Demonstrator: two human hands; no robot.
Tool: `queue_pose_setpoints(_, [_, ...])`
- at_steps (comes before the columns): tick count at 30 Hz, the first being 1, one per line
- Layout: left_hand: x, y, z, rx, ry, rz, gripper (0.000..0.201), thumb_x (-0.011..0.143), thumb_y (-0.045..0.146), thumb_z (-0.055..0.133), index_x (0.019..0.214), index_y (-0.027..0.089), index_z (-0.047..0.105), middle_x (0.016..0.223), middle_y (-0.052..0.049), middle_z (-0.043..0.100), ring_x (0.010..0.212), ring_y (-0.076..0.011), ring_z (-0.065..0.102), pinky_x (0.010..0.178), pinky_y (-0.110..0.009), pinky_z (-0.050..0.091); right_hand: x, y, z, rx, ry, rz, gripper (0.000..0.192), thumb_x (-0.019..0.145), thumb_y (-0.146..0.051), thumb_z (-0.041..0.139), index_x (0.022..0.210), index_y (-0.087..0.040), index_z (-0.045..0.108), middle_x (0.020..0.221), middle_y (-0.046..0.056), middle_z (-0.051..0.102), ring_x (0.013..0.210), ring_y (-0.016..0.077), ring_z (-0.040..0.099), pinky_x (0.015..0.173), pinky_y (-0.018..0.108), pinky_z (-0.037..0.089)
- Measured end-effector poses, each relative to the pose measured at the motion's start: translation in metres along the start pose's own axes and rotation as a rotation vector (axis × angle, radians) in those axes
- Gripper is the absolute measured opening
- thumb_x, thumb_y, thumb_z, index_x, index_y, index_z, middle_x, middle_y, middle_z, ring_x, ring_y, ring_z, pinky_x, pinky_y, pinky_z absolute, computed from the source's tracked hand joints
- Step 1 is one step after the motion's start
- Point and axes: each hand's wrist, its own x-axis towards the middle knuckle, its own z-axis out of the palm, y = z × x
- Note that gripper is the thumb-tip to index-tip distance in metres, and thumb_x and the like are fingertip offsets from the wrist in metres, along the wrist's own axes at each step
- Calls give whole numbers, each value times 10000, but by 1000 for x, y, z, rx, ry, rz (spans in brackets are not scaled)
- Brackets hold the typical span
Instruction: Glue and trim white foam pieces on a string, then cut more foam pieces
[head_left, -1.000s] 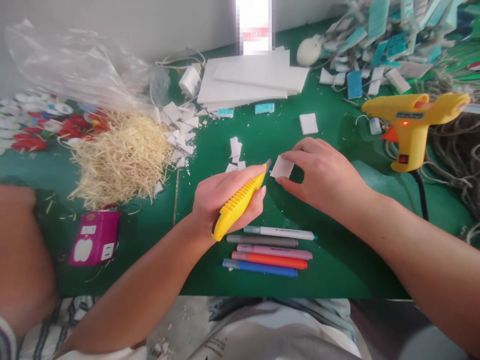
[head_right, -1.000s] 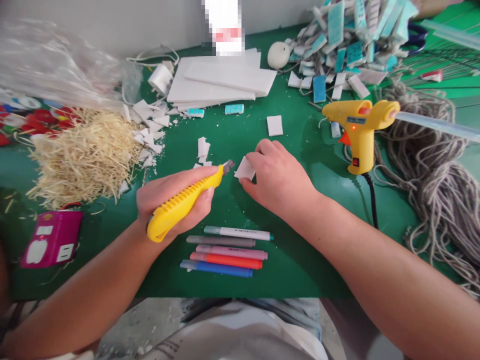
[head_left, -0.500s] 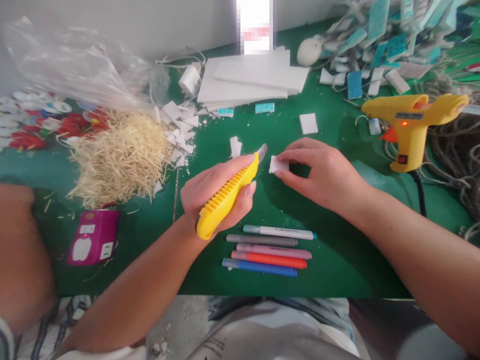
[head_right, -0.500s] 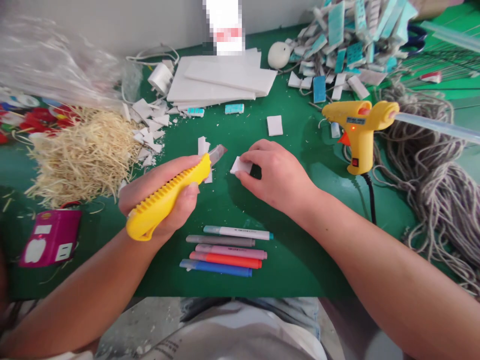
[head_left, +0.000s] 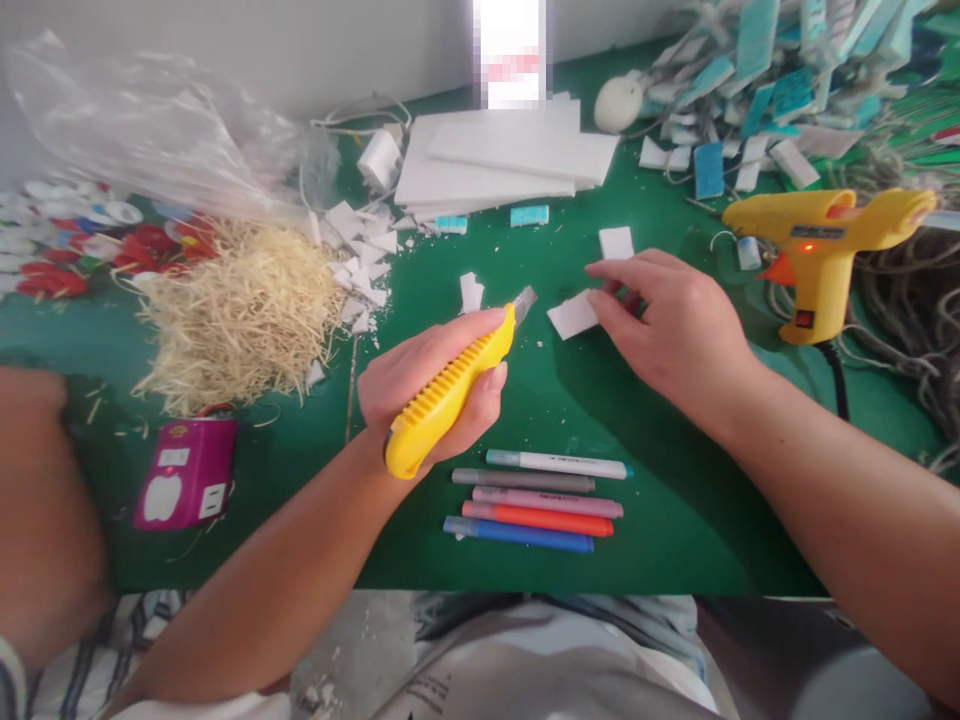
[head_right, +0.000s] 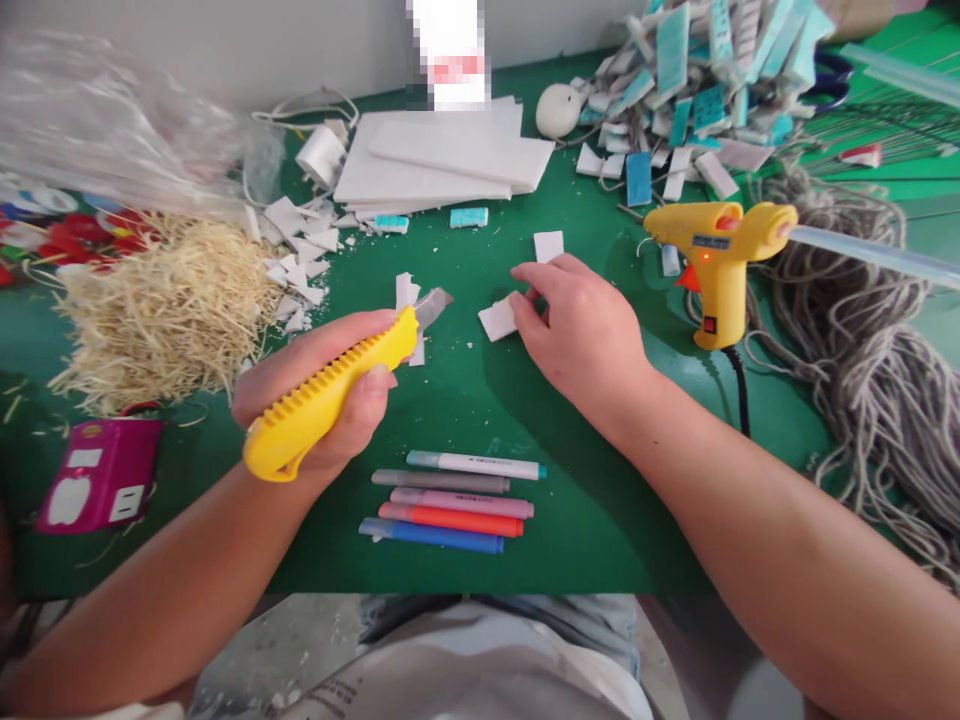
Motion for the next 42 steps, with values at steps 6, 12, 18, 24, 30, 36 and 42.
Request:
queue_pose_setpoints(6, [-1,3,-2,27,-32,-62,214,1013,291,583,1199,299,688,1069,28,819,812,-149,798,773,-281,689,-3,10,7,-47,-42,-268,419,825,-199,608,1209,-168,772,1220,154,748,1089,338,674,987,527,539])
queue_pose_setpoints(12, [-2,-1,-1,68,-10,-37,205,1028,330,577,1192,303,696,1081,27,820,872,-167,806,790,-281,696,-7,2,3,-148,-85,-301,355,856,-299,650,1159,-167,778,981,145,749,923,336,657,824,496,546])
queue_pose_setpoints(18, [0,-3,2,19,31,6,203,996,270,609,1166,249,717,1021,6,825,796,-139,798,765,-226,677,-9,-5,-2,-161,-64,-276,457,835,-262,625,1254,-125,746,1196,195,715,1066,371,636,861,518,545])
queue_pose_setpoints(24, [-1,-1,0,69,4,0,202,1006,283,593,1174,276,706,1043,21,825,843,-156,797,782,-249,678,-10,5,6,-171,-81,-309,495,783,-158,597,1257,-164,739,1125,171,708,1024,355,619,882,530,547])
queue_pose_setpoints(30, [-2,-5,3,37,1,-1,199,1007,274,610,1180,262,709,1067,12,823,857,-145,797,813,-216,662,-8,3,5,20,-104,-310,428,864,-253,604,1260,-159,741,1201,154,701,855,245,669,774,431,592])
queue_pose_setpoints(36, [0,-5,5,47,-35,-2,185,993,251,635,1160,242,714,1087,-4,824,895,-171,805,855,-232,664,-8,3,3,-125,-113,-318,398,794,-201,655,1169,-166,783,1113,165,712,1027,343,661,877,516,580])
queue_pose_setpoints(42, [1,-6,6,16,-25,27,202,965,226,656,1153,219,731,1087,-16,825,907,-175,807,869,-218,658,-9,0,7,-86,-148,-341,273,839,-295,718,1062,-156,791,1056,158,710,965,319,658,851,491,575])
